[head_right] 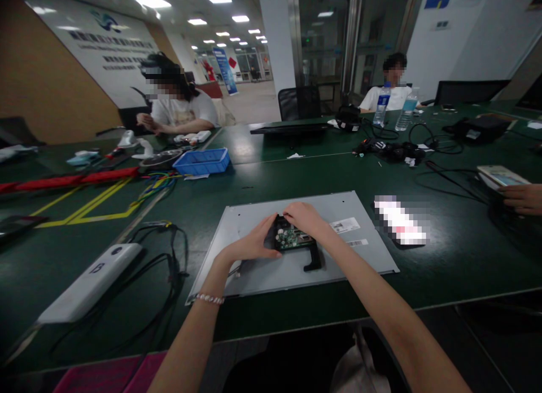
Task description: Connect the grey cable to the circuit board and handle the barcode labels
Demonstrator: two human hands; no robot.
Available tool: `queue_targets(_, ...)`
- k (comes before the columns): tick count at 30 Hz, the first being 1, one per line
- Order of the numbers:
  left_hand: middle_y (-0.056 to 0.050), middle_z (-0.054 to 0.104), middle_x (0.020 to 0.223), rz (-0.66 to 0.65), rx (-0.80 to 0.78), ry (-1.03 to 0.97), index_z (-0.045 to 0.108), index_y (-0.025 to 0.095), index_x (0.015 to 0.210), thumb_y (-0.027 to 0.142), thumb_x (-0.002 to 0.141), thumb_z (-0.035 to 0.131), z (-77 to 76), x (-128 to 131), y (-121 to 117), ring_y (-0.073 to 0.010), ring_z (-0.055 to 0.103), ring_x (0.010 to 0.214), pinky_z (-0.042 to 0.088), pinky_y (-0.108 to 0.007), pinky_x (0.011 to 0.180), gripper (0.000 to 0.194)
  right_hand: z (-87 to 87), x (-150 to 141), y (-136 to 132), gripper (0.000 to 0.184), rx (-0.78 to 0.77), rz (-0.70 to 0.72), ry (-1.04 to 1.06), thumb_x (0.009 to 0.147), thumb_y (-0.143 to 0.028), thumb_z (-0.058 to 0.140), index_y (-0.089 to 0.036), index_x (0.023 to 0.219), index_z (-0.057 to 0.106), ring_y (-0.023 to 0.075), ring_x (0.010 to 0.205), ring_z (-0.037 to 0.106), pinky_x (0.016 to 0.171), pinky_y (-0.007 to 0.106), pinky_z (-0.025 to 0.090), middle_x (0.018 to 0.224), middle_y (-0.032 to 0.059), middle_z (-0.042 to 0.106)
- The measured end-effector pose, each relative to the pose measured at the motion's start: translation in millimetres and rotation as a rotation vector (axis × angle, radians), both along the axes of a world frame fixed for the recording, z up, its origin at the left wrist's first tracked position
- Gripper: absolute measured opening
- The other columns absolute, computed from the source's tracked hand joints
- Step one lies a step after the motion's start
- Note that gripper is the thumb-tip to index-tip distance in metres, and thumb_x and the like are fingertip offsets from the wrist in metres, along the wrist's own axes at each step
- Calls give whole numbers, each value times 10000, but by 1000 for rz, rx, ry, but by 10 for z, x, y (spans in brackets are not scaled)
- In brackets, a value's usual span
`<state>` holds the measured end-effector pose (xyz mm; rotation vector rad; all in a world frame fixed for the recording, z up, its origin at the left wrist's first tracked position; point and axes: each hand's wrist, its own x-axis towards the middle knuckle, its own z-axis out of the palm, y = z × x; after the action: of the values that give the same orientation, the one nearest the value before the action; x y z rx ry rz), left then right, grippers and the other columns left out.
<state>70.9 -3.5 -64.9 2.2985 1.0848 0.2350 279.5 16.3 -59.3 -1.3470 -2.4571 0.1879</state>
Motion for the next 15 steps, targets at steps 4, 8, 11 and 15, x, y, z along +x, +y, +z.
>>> queue_targets(4, -164, 105, 1517, -5, -7, -10, 25, 164, 1457, 526, 593, 698, 13, 9, -9, -339, 108, 1386, 138, -489, 1132, 1153, 36, 23, -14, 274, -19, -16, 59, 915, -310, 455, -177, 1022, 670, 190, 978, 599, 847, 266, 410, 1031, 83, 679)
queue_targets(8, -167, 82, 1519, 4, -11, -10, -16, 166, 1455, 540, 590, 699, 30, 20, -26, -351, 108, 1383, 135, -502, 1129, 1183, 111, 225, -70, 266, -48, -67, 141, 892, -293, 480, -183, 1054, 661, 191, 1013, 597, 884, 282, 417, 1064, 74, 675)
queue_targets(11, -174, 80, 1518, 13, -12, -8, -27, 151, 1454, 540, 588, 698, 24, 16, -23, -351, 118, 1381, 145, -494, 1130, 1194, 153, 543, -172, 263, -43, -128, 174, 875, -289, 489, -194, 1043, 668, 196, 1005, 602, 909, 309, 418, 1061, 62, 677)
queue_targets(15, -175, 85, 1517, 10, -7, 16, -6, 141, 1453, 539, 608, 678, 22, 9, -16, -342, 118, 1383, 144, -477, 1134, 1157, 90, 1059, -326, 289, -40, -281, 200, 852, -282, 502, -171, 1070, 656, 214, 1034, 587, 920, 339, 421, 1099, 80, 658)
